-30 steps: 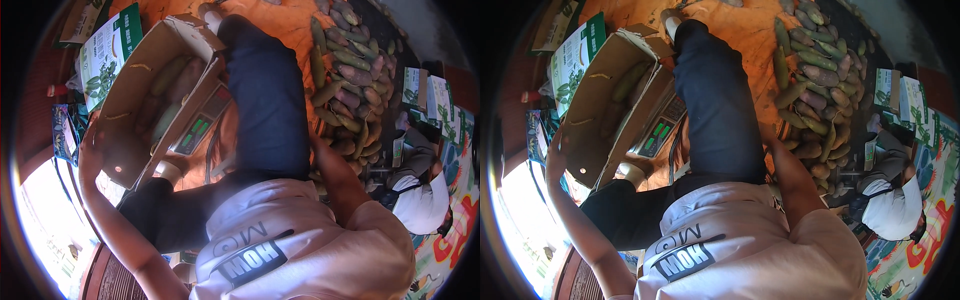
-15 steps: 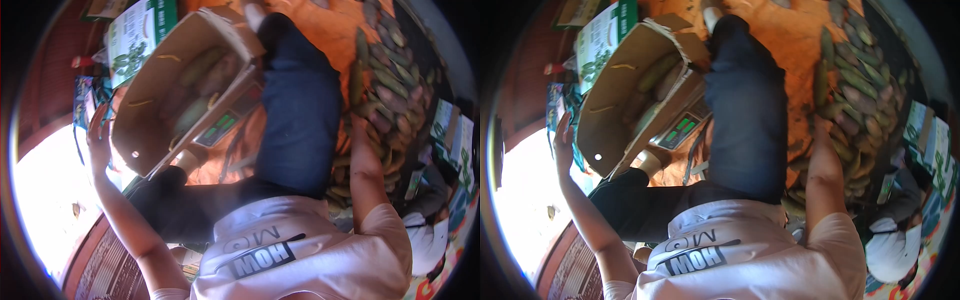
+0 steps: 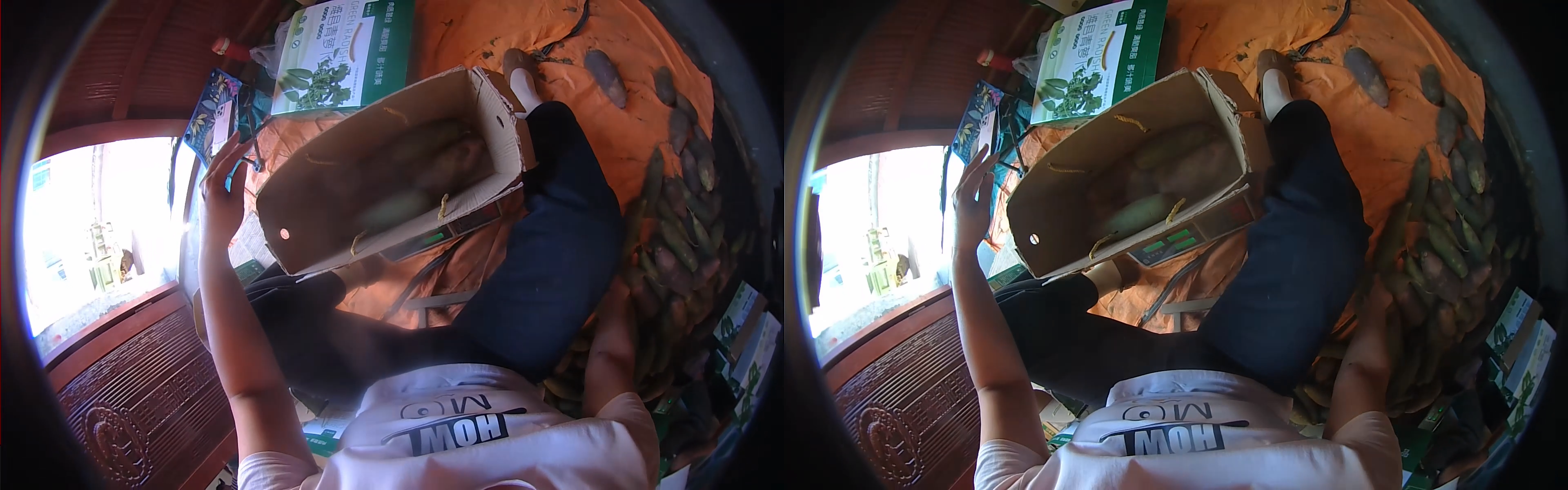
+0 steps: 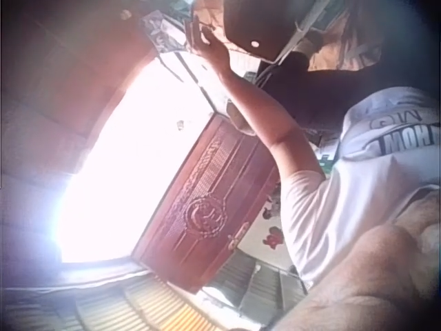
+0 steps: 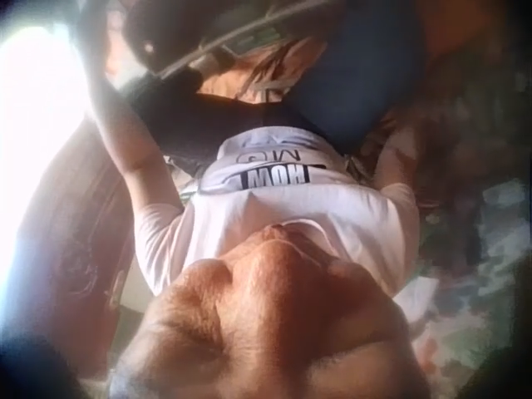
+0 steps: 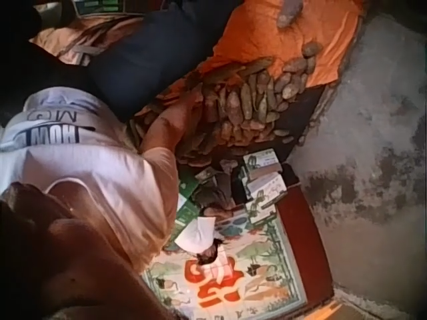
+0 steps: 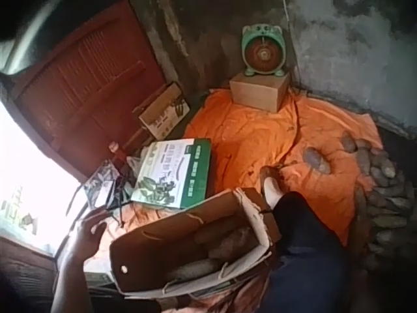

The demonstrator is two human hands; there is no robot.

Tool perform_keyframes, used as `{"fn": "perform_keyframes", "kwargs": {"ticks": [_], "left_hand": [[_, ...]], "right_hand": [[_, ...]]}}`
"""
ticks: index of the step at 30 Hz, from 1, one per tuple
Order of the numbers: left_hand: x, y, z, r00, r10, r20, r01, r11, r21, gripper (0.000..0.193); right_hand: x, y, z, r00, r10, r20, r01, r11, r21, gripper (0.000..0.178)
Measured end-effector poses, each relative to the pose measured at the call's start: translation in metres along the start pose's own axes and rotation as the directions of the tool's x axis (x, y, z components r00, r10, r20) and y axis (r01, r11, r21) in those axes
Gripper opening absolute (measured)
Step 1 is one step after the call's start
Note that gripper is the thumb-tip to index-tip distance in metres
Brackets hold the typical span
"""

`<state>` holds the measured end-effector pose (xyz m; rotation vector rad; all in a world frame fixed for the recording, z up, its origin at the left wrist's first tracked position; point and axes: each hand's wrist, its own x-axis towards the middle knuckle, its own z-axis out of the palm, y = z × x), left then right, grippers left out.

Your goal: The person packs radishes by hand from a pile on a tarp into cardboard boxes, weighing each box on a digital scale.

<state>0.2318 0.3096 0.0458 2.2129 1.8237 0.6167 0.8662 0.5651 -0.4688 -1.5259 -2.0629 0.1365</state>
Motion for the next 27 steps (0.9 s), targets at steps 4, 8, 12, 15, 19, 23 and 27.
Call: {"fn": "perform_keyframes", "kwargs": {"ticks": [4, 8, 12, 15, 19, 23, 27], "left_hand": [[0.034, 0.038, -0.006, 0.997, 0.079, 0.022, -0.08, 0.997, 0.008, 0.033], [0.01, 0.038, -0.054, 0.997, 0.076, -0.003, -0.075, 0.99, 0.122, 0.031], [0.013, 0.042, -0.049, 0.989, 0.143, 0.023, -0.143, 0.99, 0.014, 0.033], [-0.001, 0.041, -0.056, 0.98, 0.037, 0.198, -0.029, 0.999, -0.043, 0.036], [-0.016, 0.036, -0.054, 0.966, -0.002, 0.259, 0.005, 1.0, -0.011, 0.038], [-0.022, 0.028, -0.054, 0.955, -0.022, 0.295, 0.022, 1.0, 0.005, 0.039], [-0.029, 0.029, -0.058, 0.944, -0.024, 0.329, 0.024, 1.0, 0.005, 0.04]], "right_hand": [[-0.13, -0.041, -0.062, 0.891, 0.45, -0.057, -0.388, 0.82, 0.42, 0.042], [-0.271, -0.202, -0.16, 0.672, 0.72, 0.171, -0.555, 0.337, 0.761, 0.044], [-0.368, -0.203, -0.38, 0.375, 0.876, 0.303, -0.511, -0.077, 0.856, 0.048], [-0.29, -0.241, -0.432, 0.098, 0.976, 0.193, -0.776, -0.047, 0.629, 0.059], [-0.184, -0.298, -0.505, 0.667, 0.743, -0.058, -0.506, 0.509, 0.696, 0.069], [-0.077, -0.422, -0.537, 0.911, 0.403, 0.095, -0.393, 0.772, 0.5, 0.08], [-0.012, -0.517, -0.499, 0.94, 0.041, 0.339, -0.167, 0.921, 0.353, 0.091]]}}
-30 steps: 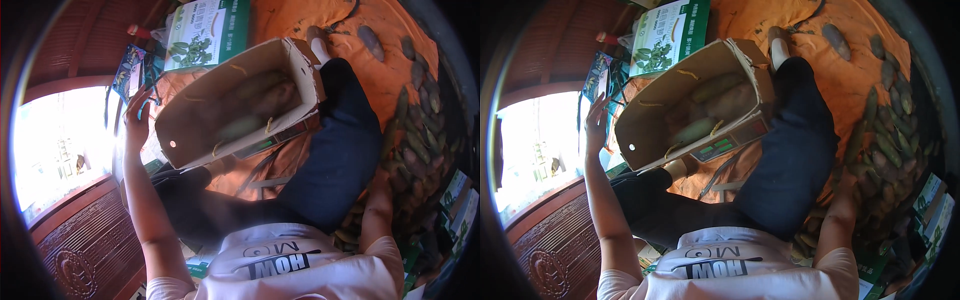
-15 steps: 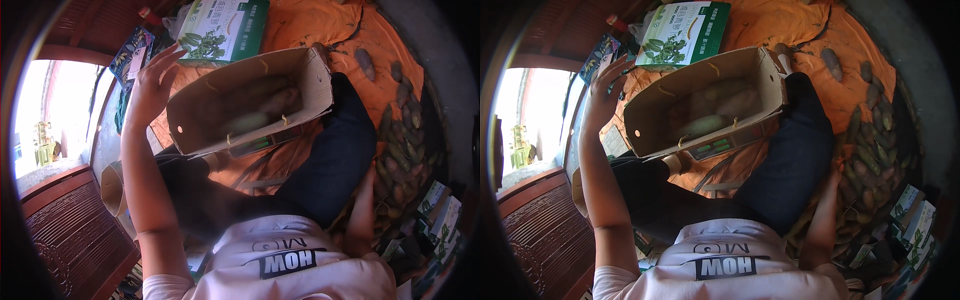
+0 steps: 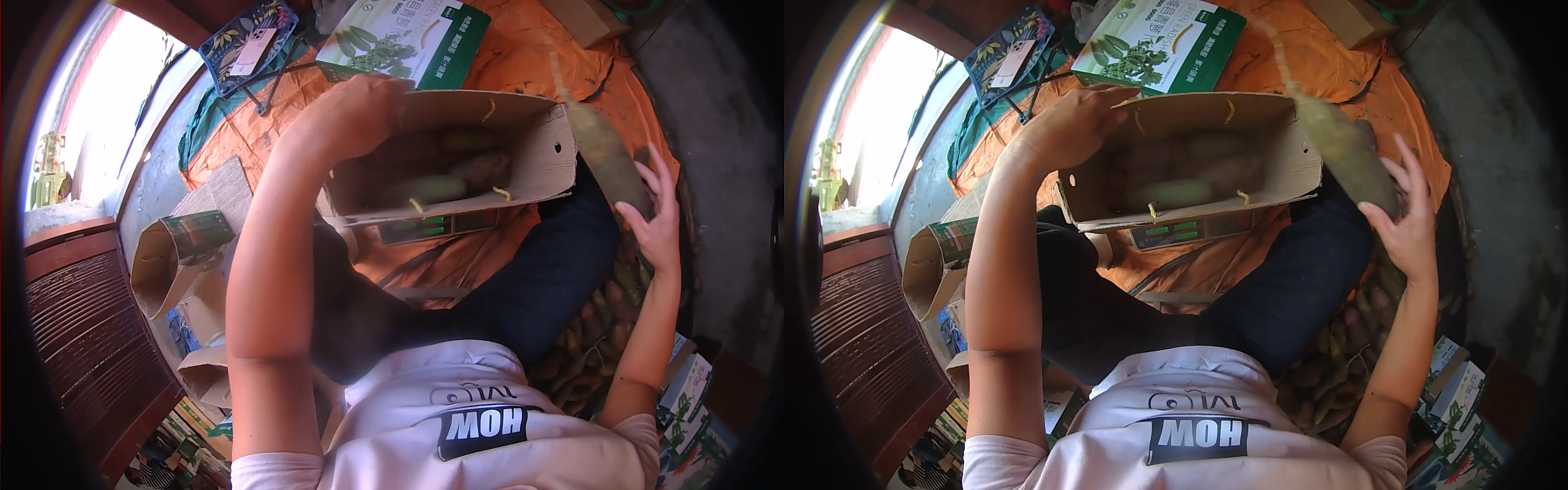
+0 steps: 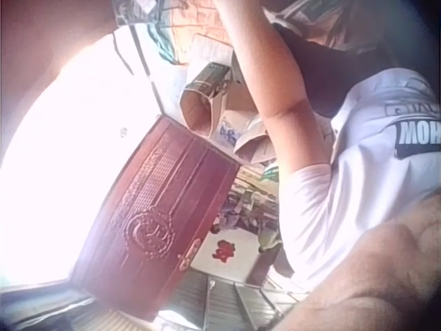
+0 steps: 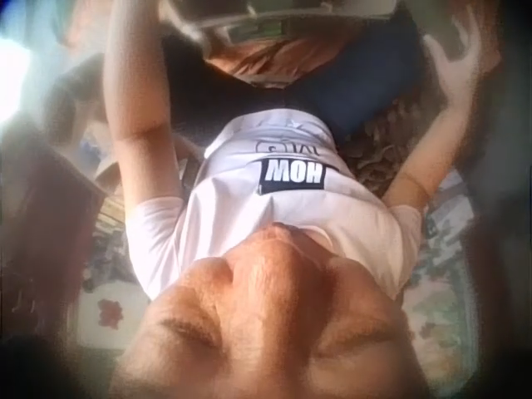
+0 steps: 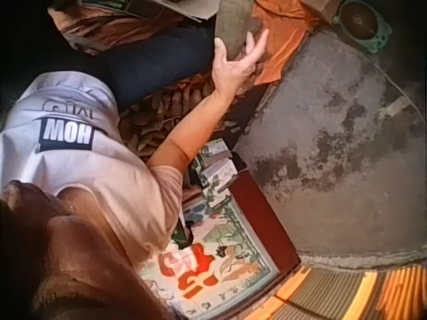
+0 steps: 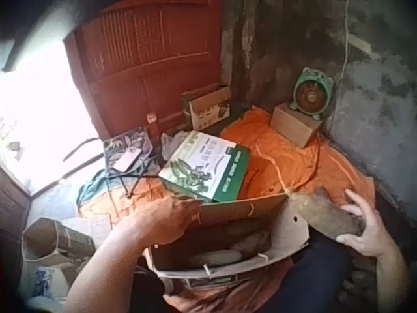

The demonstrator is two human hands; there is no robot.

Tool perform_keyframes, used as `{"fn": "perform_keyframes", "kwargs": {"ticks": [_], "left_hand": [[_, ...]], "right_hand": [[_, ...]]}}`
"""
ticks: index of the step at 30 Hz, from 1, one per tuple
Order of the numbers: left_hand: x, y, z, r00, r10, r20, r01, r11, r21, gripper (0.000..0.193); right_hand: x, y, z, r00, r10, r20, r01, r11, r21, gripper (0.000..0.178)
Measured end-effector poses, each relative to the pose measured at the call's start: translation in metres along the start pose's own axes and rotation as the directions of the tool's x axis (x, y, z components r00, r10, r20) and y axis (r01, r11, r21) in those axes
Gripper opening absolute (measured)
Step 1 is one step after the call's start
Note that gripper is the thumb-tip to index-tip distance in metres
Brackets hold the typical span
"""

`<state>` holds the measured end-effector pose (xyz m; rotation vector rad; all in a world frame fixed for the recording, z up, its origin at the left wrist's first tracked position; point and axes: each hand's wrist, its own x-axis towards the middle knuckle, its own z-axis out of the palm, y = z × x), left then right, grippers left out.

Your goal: The person packs radishes by hand from a pile on a tarp into cardboard boxes, weighing each box on a digital scale.

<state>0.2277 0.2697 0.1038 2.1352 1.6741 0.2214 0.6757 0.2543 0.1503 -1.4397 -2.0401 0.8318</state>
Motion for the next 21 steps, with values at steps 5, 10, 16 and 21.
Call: {"fn": "perform_keyframes", "kwargs": {"ticks": [5, 10, 16, 21], "left_hand": [[0.008, -0.007, -0.001, 0.989, -0.043, 0.139, 0.029, 0.995, 0.1, 0.041], [0.001, -0.011, 0.0, 0.993, -0.013, 0.116, 0.005, 0.997, 0.073, 0.04], [0.009, -0.001, 0.009, 0.986, -0.014, 0.166, 0.007, 0.999, 0.043, 0.039], [0.009, 0.004, 0.011, 0.988, -0.031, 0.149, 0.023, 0.998, 0.055, 0.038]], "right_hand": [[0.076, -0.034, 0.089, 0.863, -0.146, 0.484, 0.307, 0.912, -0.272, 0.088], [0.117, -0.043, 0.191, 0.715, -0.065, 0.696, 0.432, 0.824, -0.367, 0.083], [0.132, -0.019, 0.285, 0.624, -0.059, 0.779, 0.423, 0.864, -0.273, 0.067], [0.129, -0.031, 0.251, 0.692, -0.174, 0.7, 0.477, 0.839, -0.263, 0.054]]}}
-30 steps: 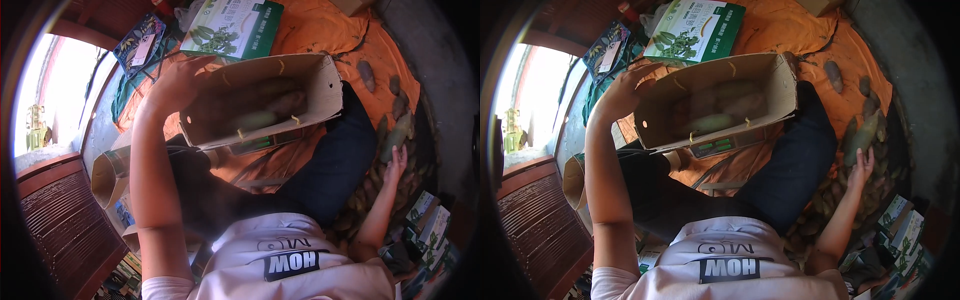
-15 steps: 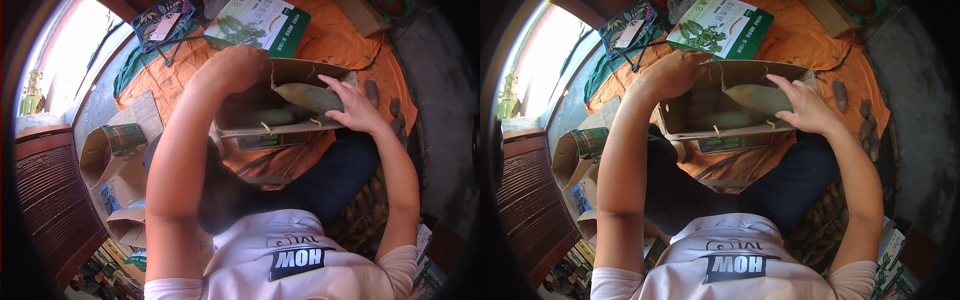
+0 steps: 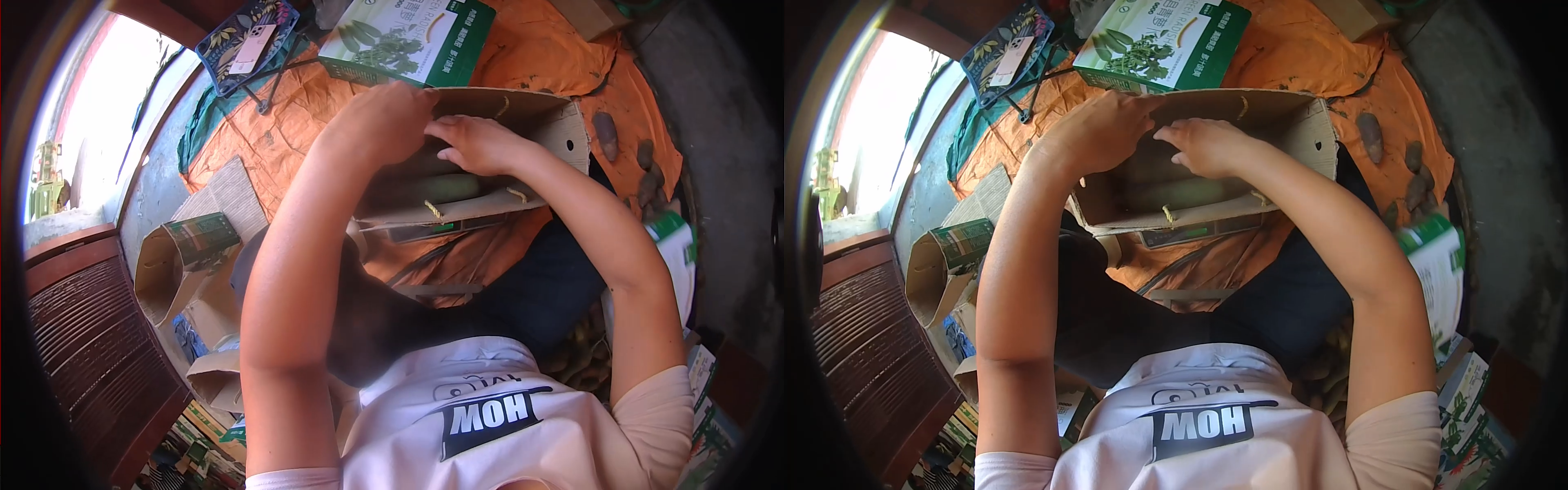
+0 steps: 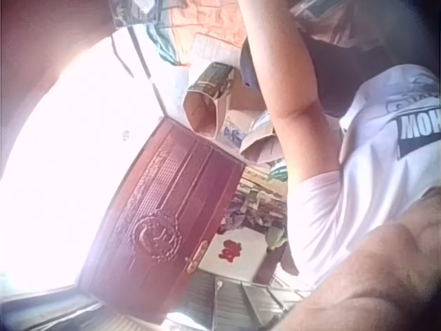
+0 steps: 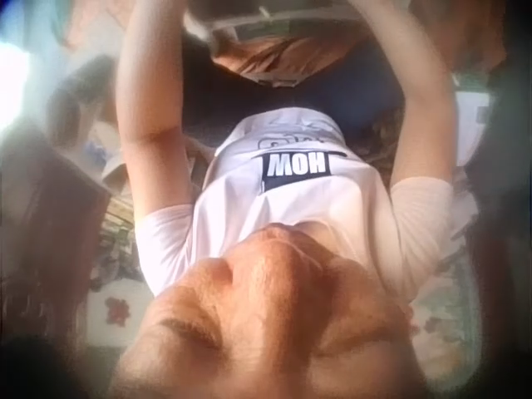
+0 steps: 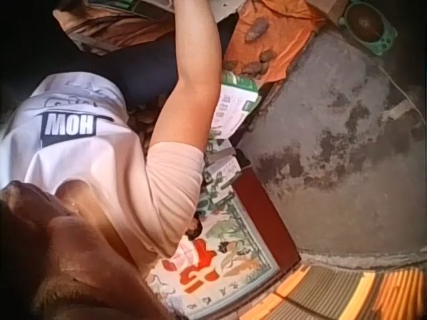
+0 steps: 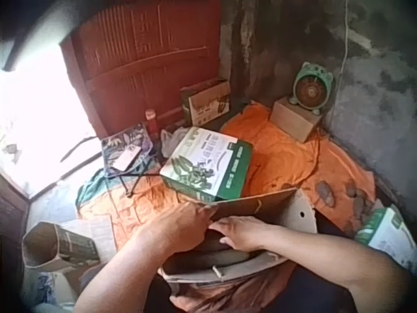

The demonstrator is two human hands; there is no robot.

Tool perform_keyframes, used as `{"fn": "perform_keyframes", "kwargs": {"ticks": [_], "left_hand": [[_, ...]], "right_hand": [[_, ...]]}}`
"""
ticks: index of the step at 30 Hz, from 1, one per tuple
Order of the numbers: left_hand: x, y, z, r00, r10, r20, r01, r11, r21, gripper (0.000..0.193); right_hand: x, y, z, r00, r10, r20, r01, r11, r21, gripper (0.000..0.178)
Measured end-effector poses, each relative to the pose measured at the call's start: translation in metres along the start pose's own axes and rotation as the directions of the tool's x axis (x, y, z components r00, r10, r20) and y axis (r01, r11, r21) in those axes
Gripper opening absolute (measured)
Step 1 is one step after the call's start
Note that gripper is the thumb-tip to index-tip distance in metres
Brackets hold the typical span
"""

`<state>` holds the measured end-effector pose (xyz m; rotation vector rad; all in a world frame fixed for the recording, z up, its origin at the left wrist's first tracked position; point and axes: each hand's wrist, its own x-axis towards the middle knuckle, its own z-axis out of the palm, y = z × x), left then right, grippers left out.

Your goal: The person packs radishes by hand from a pile on a tarp into cardboard boxes, weighing each box on a digital scale.

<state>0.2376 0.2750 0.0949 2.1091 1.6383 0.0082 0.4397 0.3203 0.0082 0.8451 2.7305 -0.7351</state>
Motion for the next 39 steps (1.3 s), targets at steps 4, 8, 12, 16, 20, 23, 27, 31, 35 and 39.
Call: {"fn": "perform_keyframes", "kwargs": {"ticks": [4, 8, 12, 16, 20, 23, 27, 31, 35, 39], "left_hand": [[0.004, 0.005, -0.003, 1.0, 0.012, 0.012, -0.011, 0.998, -0.055, 0.04], [0.003, 0.018, -0.004, 1.0, 0.019, 0.01, -0.019, 0.999, -0.034, 0.041], [0.007, 0.015, 0.005, 0.977, 0.179, -0.113, -0.188, 0.979, -0.075, 0.041], [0.007, 0.029, -0.008, 0.993, 0.109, -0.044, -0.113, 0.986, -0.119, 0.043], [0.016, 0.024, -0.004, 0.985, 0.148, -0.086, -0.156, 0.983, -0.098, 0.043], [0.02, 0.024, -0.002, 0.984, 0.135, -0.113, -0.144, 0.987, -0.074, 0.042], [0.019, 0.022, -0.008, 0.989, 0.074, -0.126, -0.081, 0.995, -0.057, 0.04], [0.021, 0.016, -0.007, 0.956, 0.175, -0.237, -0.188, 0.982, -0.031, 0.042], [0.037, 0.024, 0.011, 0.949, 0.197, -0.248, -0.227, 0.969, -0.099, 0.041], [0.025, 0.026, -0.01, 0.992, 0.052, -0.116, -0.06, 0.996, -0.064, 0.041]], "right_hand": [[-0.07, 0.022, -0.053, 0.942, 0.045, -0.332, 0.047, 0.964, 0.262, 0.043], [-0.178, 0.056, -0.075, 0.635, 0.38, -0.673, 0.046, 0.851, 0.523, 0.03], [-0.297, 0.106, -0.054, 0.223, 0.635, -0.74, -0.077, 0.768, 0.636, 0.03], [-0.421, 0.176, 0.023, -0.123, 0.789, -0.602, -0.291, 0.551, 0.782, 0.04], [-0.545, 0.25, 0.15, -0.365, 0.786, -0.499, -0.356, 0.378, 0.855, 0.039], [-0.614, 0.265, 0.215, -0.573, 0.719, -0.394, -0.608, -0.049, 0.793, 0.056], [-0.608, 0.258, 0.264, -0.511, 0.83, 0.225, 0.072, -0.219, 0.973, 0.083], [-0.595, 0.267, 0.261, -0.444, 0.884, 0.144, 0.079, -0.121, 0.989, 0.079], [-0.637, 0.274, 0.252, -0.495, 0.868, -0.042, 0.129, 0.12, 0.984, 0.061], [-0.56, 0.237, 0.241, -0.621, 0.757, -0.204, -0.512, -0.194, 0.837, 0.04]]}}
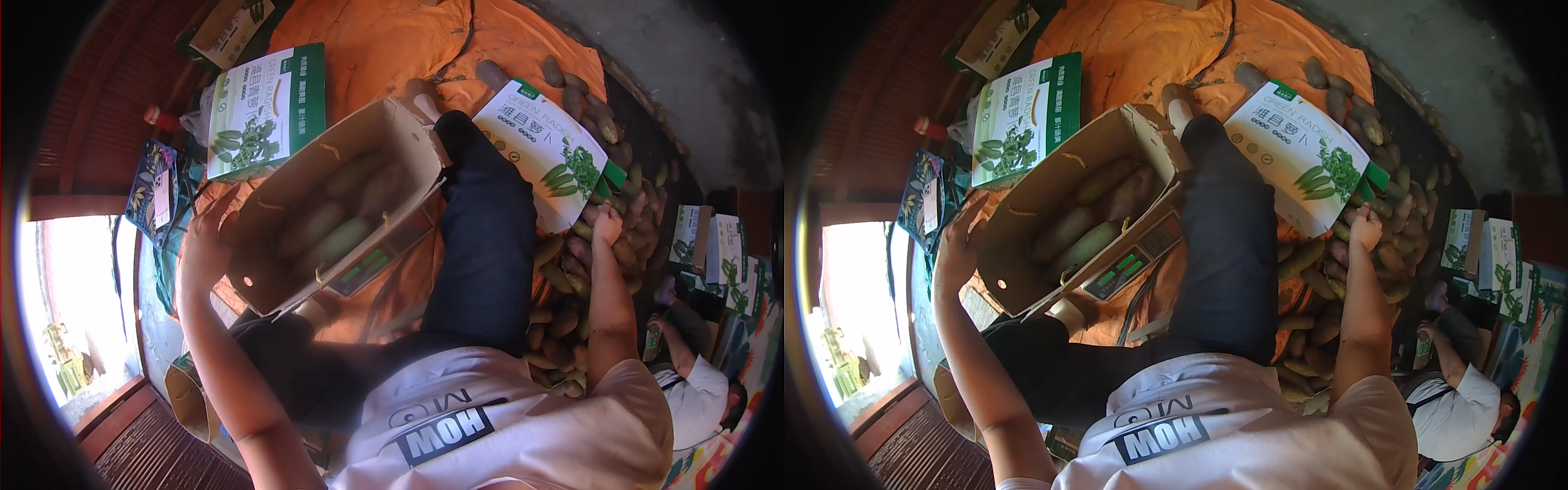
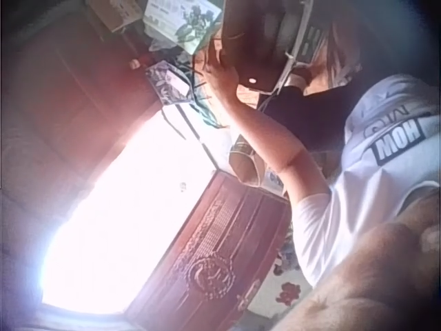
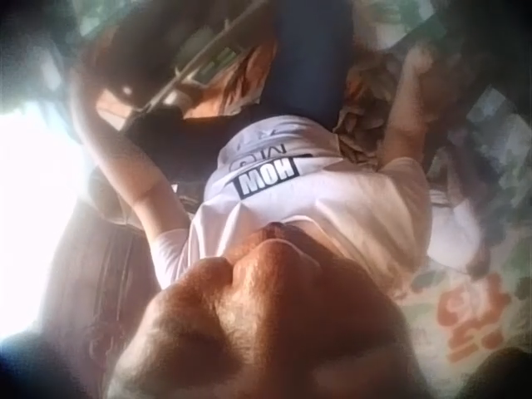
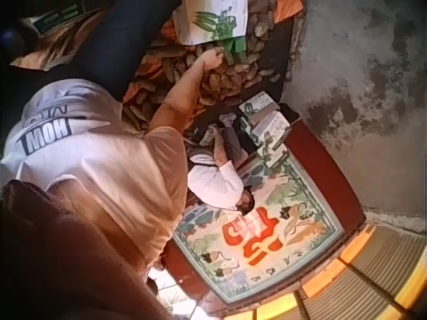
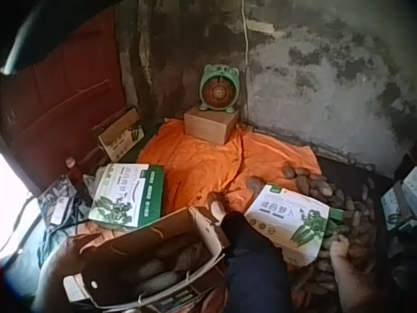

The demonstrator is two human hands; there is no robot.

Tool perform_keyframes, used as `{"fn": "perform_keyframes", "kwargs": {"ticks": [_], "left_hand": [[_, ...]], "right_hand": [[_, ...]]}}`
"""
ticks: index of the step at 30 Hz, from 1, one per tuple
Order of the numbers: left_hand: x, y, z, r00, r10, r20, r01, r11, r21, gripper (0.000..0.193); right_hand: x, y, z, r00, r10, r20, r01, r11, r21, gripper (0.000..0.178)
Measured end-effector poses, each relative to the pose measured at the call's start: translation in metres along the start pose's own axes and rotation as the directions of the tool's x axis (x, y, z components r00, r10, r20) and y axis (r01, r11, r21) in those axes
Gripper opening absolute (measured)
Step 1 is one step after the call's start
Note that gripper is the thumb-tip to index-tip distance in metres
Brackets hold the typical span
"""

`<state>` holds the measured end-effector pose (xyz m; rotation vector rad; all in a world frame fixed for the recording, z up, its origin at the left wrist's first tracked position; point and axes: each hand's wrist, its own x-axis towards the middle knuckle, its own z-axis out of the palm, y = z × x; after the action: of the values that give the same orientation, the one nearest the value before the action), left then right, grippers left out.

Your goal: The person packs radishes by hand from a pile on a tarp into cardboard boxes, weighing each box on a digital scale.

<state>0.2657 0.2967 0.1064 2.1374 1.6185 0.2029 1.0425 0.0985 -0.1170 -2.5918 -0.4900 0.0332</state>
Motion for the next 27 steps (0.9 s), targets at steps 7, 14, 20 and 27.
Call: {"fn": "perform_keyframes", "kwargs": {"ticks": [7, 14, 20, 27], "left_hand": [[0.015, -0.004, 0.015, 0.997, 0.051, -0.058, -0.049, 0.998, 0.027, 0.04], [0.012, -0.015, 0.013, 0.998, -0.05, -0.044, 0.053, 0.996, 0.066, 0.038], [0.021, -0.02, 0.013, 0.987, -0.151, -0.047, 0.152, 0.988, 0.028, 0.039], [0.018, -0.019, -0.011, 0.983, -0.133, -0.127, 0.137, 0.99, 0.019, 0.036]], "right_hand": [[0.061, -0.018, 0.007, 0.972, -0.158, -0.172, 0.151, 0.987, -0.053, 0.047], [0.114, -0.071, 0.053, 0.919, -0.393, -0.029, 0.378, 0.901, -0.213, 0.062], [0.185, -0.094, 0.087, 0.849, -0.479, 0.225, 0.523, 0.822, -0.223, 0.075], [0.17, -0.12, 0.099, 0.787, -0.245, 0.566, 0.474, 0.828, -0.3, 0.079]]}}
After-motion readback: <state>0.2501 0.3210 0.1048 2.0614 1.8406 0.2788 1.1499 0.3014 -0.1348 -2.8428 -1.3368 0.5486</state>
